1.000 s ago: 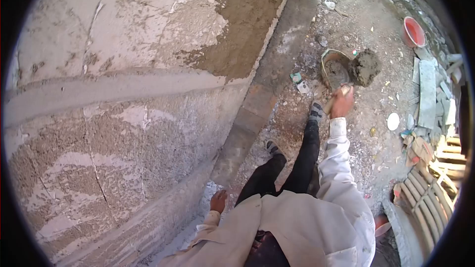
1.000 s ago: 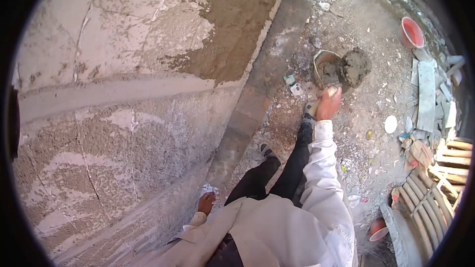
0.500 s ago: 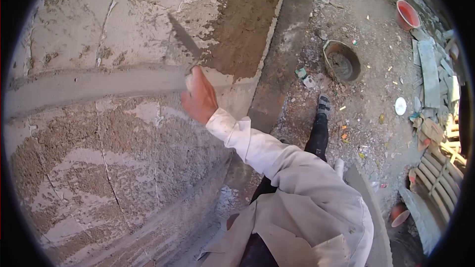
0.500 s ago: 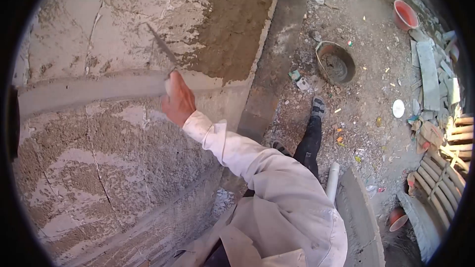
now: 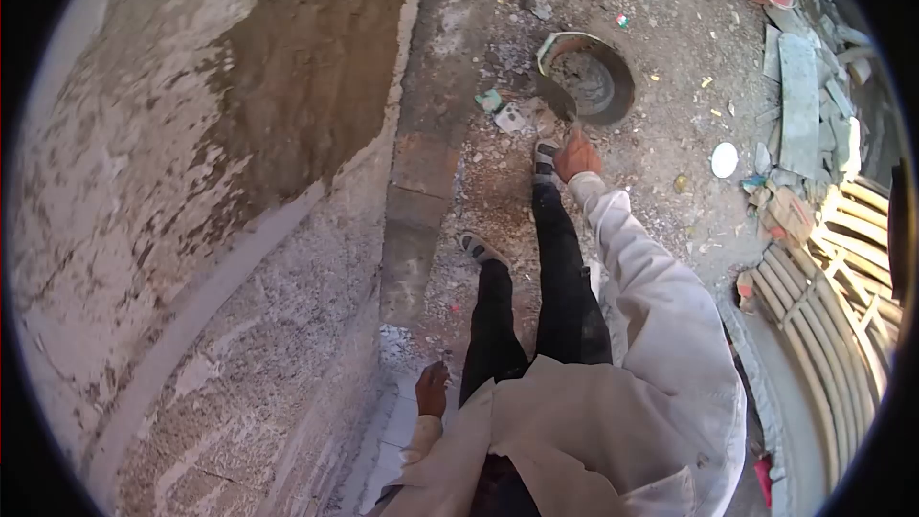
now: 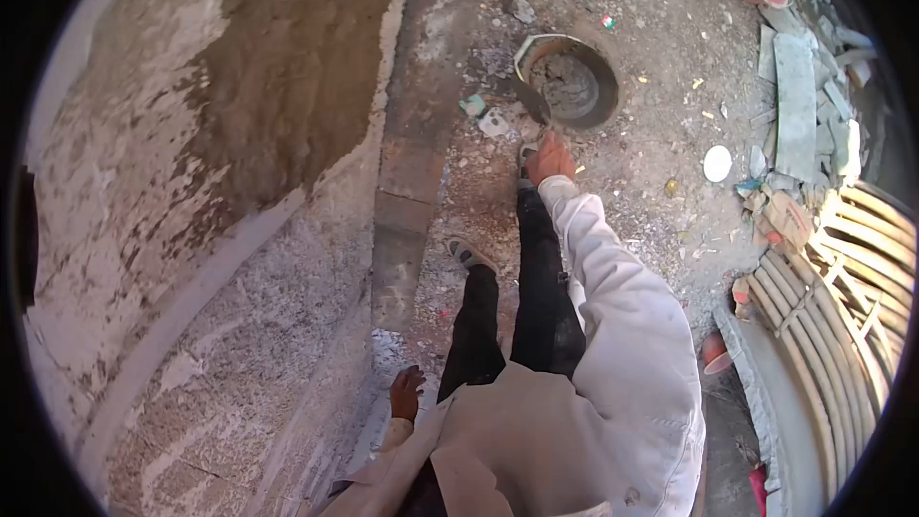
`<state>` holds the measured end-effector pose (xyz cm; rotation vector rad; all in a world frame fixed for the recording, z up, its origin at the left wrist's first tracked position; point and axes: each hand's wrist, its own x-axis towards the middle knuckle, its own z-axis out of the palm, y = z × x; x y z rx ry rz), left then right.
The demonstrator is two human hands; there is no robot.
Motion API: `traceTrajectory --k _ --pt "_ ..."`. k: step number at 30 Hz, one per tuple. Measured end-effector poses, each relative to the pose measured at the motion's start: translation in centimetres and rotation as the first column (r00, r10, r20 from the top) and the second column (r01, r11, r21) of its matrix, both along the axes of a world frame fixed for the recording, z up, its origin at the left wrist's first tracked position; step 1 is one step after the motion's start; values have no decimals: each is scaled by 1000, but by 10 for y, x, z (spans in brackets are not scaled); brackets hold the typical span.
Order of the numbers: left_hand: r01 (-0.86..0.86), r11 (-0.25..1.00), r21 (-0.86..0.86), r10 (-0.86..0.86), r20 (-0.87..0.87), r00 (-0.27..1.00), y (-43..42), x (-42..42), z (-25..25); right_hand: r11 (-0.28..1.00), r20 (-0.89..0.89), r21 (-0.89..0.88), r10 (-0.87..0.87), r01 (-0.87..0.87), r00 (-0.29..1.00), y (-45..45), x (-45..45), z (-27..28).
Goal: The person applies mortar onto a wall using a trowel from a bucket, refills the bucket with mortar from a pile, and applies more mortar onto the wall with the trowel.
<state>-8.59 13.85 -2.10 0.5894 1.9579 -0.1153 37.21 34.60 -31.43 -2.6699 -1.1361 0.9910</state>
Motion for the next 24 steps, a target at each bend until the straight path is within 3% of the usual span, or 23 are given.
traceTrajectory --k 1,5,8,11,12,14,16,19,20,23,24 --pt "11 999 -33 -11 13 1000 8 25 -1 999 132 36 31 -36 991 -3 37 -33" --pt "77 989 -124 -74 23 997 19 69 -24 985 362 -143 141 -95 921 15 153 -146" --pt "89 973 -214 -93 -10 996 44 95 -25 902 581 -348 422 -256 696 30 189 -224" --pt "66 966 -250 -91 -87 992 63 106 -27 921 446 -381 260 -81 856 29 178 -256" --pt "70 969 -239 -93 -87 992 60 100 -28 902 260 -392 295 -178 919 27 179 -264" --pt "58 966 -251 -89 -114 989 66 100 -28 906 69 -420 87 -50 994 22 162 -258" --pt "41 966 -254 -75 -124 990 66 101 -28 889 -125 -458 -87 21 988 33 155 -239" --pt "38 967 -253 -63 -92 994 63 105 -38 944 -208 -314 40 -105 977 22 152 -289" --pt "48 965 -259 -71 -79 994 64 107 -40 975 -269 -220 -85 25 959 21 148 -288" --pt "86 967 -239 -103 -61 993 73 103 -38 987 -309 -123 -135 101 941 15 147 -269" --pt "79 973 -218 -97 -72 993 74 101 -36 995 -287 -18 -100 99 953 10 144 -260"
